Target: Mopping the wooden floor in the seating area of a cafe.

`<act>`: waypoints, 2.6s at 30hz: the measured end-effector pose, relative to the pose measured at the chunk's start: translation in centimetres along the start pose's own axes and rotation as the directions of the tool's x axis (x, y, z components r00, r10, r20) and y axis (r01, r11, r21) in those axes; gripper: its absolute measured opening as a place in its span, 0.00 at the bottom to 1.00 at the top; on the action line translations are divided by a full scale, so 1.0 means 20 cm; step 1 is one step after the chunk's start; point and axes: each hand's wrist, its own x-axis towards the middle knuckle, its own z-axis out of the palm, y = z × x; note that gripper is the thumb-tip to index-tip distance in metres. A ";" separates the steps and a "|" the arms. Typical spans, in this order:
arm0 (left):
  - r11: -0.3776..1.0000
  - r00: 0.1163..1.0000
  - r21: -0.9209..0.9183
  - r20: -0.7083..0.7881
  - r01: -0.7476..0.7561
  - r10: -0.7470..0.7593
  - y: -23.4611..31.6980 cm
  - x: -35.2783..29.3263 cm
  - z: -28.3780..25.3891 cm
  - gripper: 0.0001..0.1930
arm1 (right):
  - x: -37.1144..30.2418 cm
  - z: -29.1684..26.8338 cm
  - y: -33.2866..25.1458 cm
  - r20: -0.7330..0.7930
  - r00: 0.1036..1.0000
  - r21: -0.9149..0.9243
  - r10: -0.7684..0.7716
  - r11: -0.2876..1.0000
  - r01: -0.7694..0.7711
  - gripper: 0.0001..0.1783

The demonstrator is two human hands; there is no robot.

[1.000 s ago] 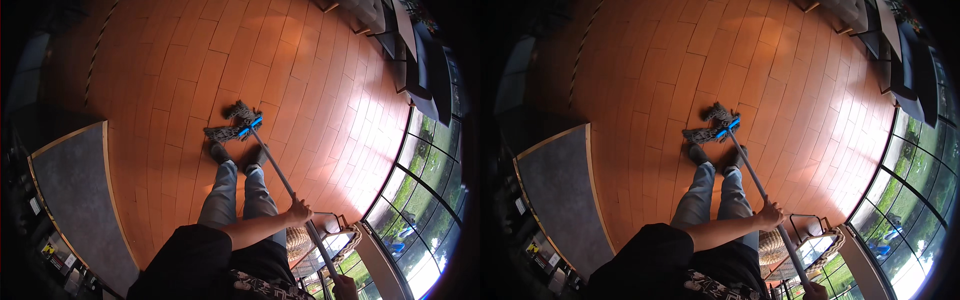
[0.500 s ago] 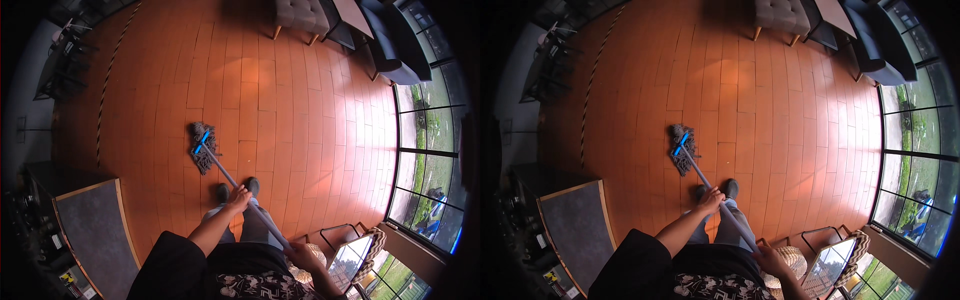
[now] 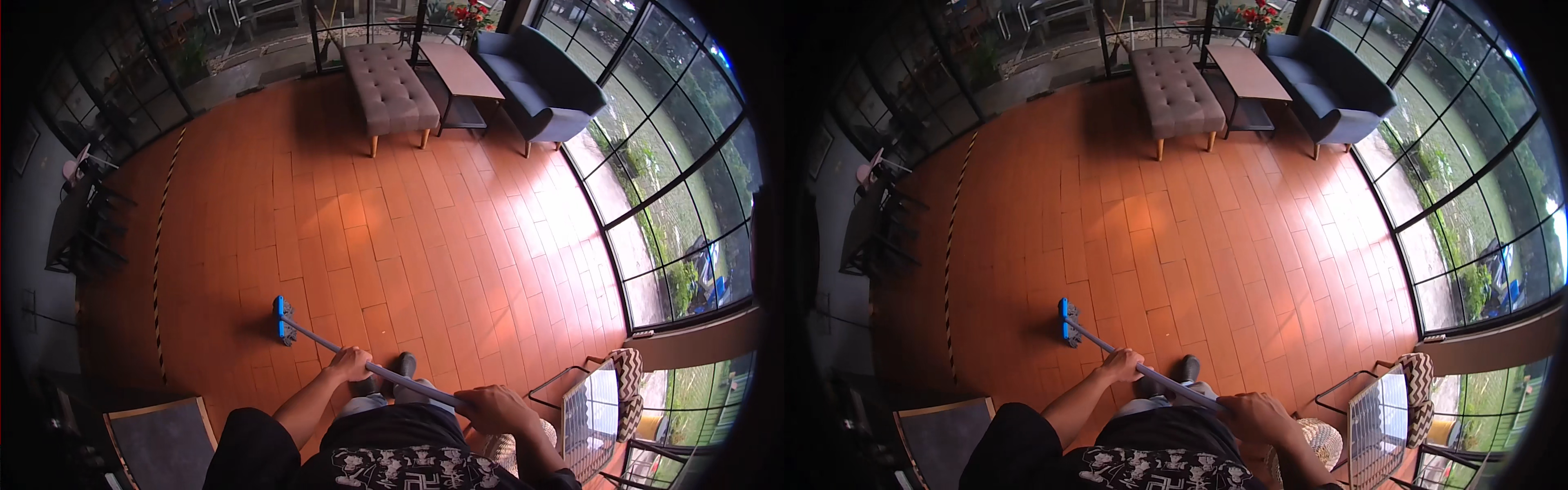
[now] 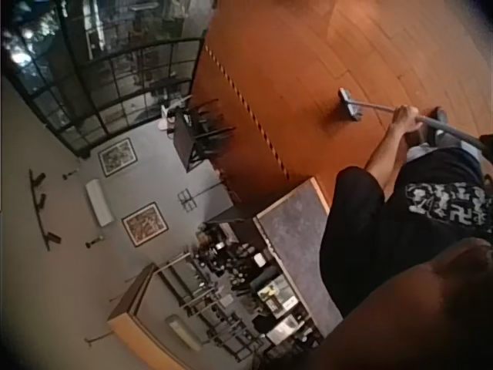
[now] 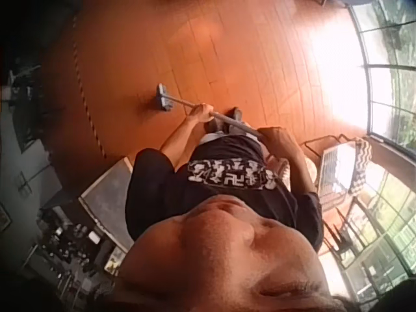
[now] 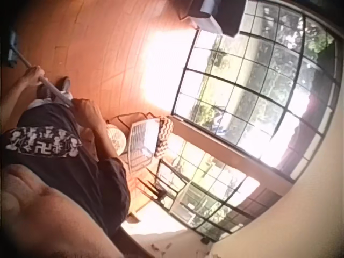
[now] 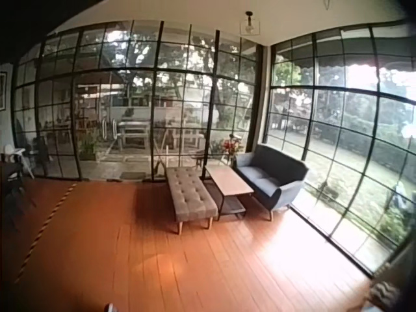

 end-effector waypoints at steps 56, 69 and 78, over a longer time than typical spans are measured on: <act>0.761 0.846 -0.372 -0.187 -0.532 0.500 1.74 2.91 -0.43 0.15 | 0.02 -2.04 1.21 -0.993 0.107 0.073 -0.040 0.499 0.864 0.09; 0.879 0.951 -0.370 -0.043 -0.300 0.306 1.77 3.56 -0.80 0.10 | 0.42 -2.78 1.65 -0.984 0.134 0.088 -0.116 0.332 0.939 0.10; 0.880 0.961 -0.407 -0.225 -0.244 0.162 1.84 4.16 -0.98 0.19 | 0.86 -3.41 2.07 -0.922 0.178 0.113 -0.345 0.201 0.973 0.11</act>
